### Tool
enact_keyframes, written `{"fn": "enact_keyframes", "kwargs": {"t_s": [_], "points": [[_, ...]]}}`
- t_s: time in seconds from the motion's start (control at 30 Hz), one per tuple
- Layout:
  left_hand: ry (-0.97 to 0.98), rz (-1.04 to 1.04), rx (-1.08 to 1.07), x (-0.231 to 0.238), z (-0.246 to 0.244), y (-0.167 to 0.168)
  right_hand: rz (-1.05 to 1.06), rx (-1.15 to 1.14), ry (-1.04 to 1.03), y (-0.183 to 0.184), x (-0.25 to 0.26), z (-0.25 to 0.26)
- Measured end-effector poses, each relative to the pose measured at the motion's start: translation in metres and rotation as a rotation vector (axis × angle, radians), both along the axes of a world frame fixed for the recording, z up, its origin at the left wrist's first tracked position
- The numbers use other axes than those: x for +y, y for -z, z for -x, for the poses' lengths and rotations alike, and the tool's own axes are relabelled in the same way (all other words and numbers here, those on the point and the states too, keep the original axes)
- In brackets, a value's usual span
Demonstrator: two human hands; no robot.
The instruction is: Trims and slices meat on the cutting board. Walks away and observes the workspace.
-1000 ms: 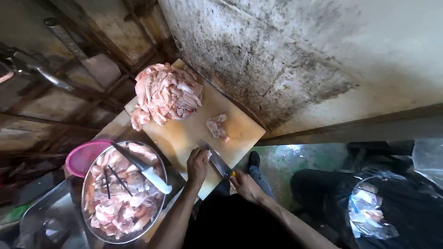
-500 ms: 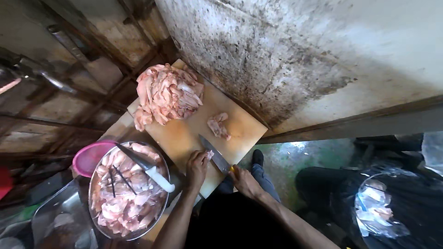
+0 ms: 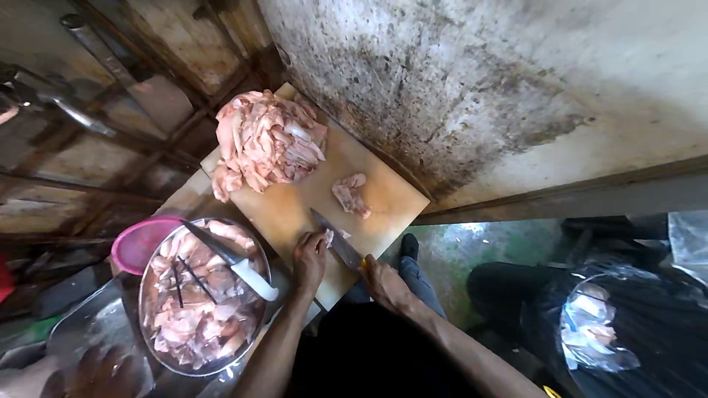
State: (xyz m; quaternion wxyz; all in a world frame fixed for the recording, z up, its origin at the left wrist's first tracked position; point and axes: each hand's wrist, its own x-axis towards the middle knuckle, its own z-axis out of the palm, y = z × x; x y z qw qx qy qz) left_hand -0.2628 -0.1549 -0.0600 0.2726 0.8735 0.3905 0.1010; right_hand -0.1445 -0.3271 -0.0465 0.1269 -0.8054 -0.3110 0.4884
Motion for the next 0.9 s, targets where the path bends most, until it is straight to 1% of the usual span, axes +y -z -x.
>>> {"fn": "enact_keyframes", "kwargs": {"t_s": [0.13, 0.2, 0.27, 0.33, 0.43, 0.53, 0.6, 0.7, 0.77, 0.9], "points": [[0.028, -0.025, 0.027, -0.006, 0.0, 0.002, 0.07, -0.036, -0.04, -0.007, -0.041, 0.0], [0.017, -0.02, 0.017, -0.006, 0.002, 0.003, 0.085, -0.032, -0.045, -0.009, -0.046, 0.005], [0.004, 0.006, -0.012, -0.005, 0.004, 0.003, 0.052, -0.03, -0.042, -0.008, -0.033, 0.007], [-0.006, 0.04, -0.033, -0.002, 0.005, 0.004, 0.008, -0.027, -0.039, -0.008, -0.005, 0.006], [-0.03, 0.039, 0.0, 0.001, 0.004, 0.001, -0.016, -0.022, -0.037, -0.009, 0.03, 0.005], [-0.027, -0.02, 0.022, -0.001, 0.002, 0.002, -0.003, -0.05, -0.034, -0.005, 0.024, 0.007], [-0.012, -0.08, 0.023, -0.008, 0.003, 0.006, 0.016, -0.065, -0.054, 0.001, 0.001, 0.007], [-0.005, -0.148, -0.035, -0.014, 0.009, 0.017, 0.028, -0.063, -0.097, 0.001, -0.031, 0.011], [-0.012, -0.154, -0.053, -0.016, 0.011, 0.017, 0.034, -0.043, -0.101, -0.002, -0.024, 0.013], [-0.017, -0.127, -0.051, -0.019, 0.017, 0.017, 0.039, -0.028, -0.108, -0.009, 0.022, 0.013]]}}
